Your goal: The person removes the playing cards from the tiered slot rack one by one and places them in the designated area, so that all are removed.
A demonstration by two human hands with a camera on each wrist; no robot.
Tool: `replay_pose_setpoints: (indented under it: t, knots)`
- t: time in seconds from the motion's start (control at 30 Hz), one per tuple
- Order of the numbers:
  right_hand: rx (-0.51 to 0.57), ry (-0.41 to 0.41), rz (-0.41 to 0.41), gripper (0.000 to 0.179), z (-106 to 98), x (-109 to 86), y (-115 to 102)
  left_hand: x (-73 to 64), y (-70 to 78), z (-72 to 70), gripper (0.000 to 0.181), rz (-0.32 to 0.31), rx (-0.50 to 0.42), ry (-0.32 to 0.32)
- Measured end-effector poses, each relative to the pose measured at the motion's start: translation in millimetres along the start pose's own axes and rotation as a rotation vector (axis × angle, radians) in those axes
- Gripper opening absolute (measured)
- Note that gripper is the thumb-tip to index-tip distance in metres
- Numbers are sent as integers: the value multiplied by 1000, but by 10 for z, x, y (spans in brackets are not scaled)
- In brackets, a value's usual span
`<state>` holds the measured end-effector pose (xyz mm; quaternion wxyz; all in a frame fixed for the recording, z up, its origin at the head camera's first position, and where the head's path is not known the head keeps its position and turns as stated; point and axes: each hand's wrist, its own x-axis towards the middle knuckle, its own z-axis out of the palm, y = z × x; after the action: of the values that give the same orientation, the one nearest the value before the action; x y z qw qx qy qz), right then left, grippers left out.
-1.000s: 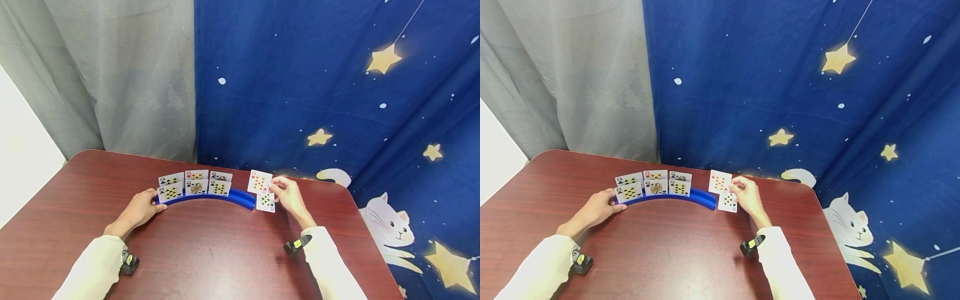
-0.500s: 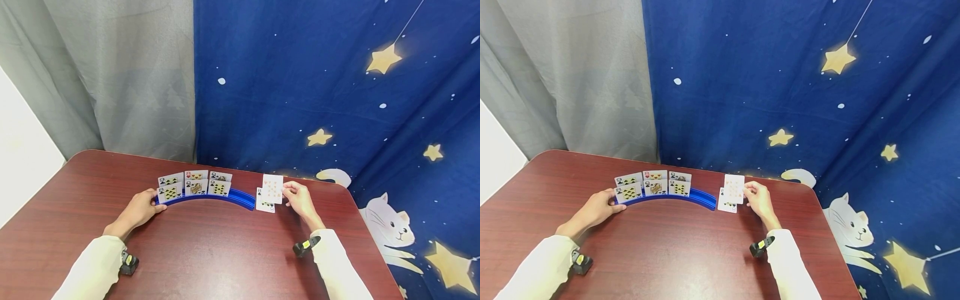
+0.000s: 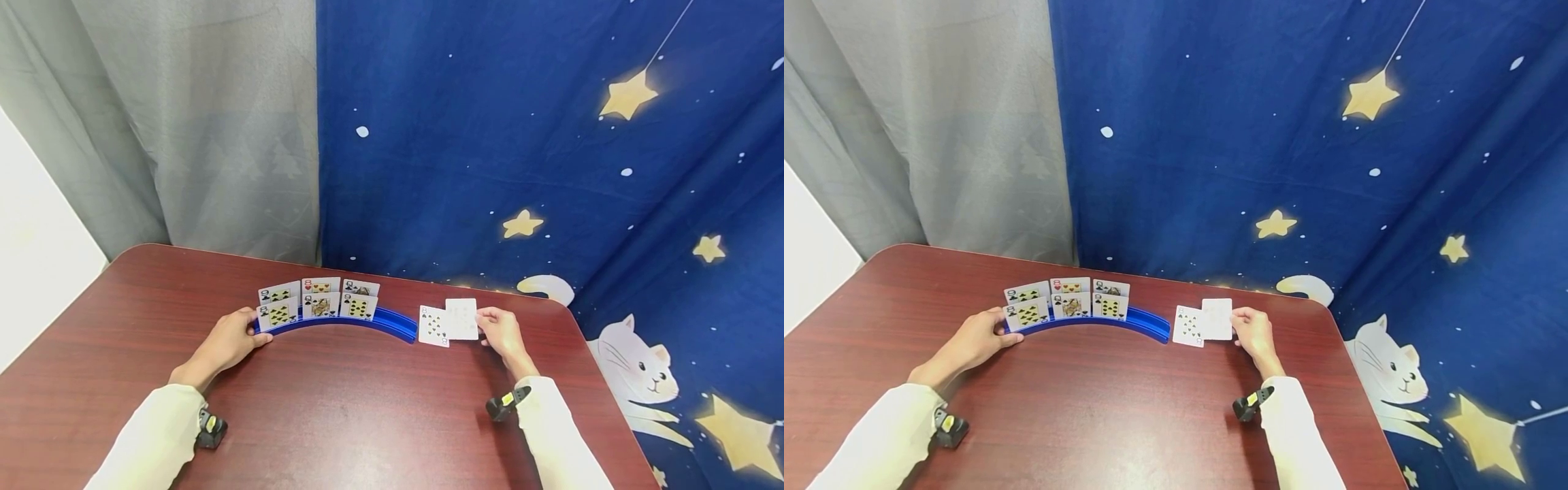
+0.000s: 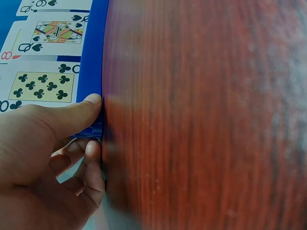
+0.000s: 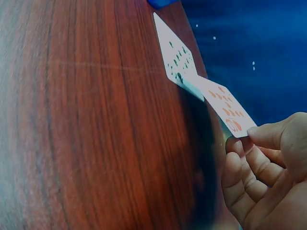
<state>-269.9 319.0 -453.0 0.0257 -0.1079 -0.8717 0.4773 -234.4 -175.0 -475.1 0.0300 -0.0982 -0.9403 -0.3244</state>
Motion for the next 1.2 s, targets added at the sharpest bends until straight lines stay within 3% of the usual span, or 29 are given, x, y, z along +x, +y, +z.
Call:
replay_pose_setpoints:
  t: [0.63,1.2]
  knots:
    - [-77,22,79,20,-52,9,133,-2,5,5,30,-5,-1,-13]
    - [-212,12,31,18,-39,-9,142,-7,18,-20,29,6,-13,-9]
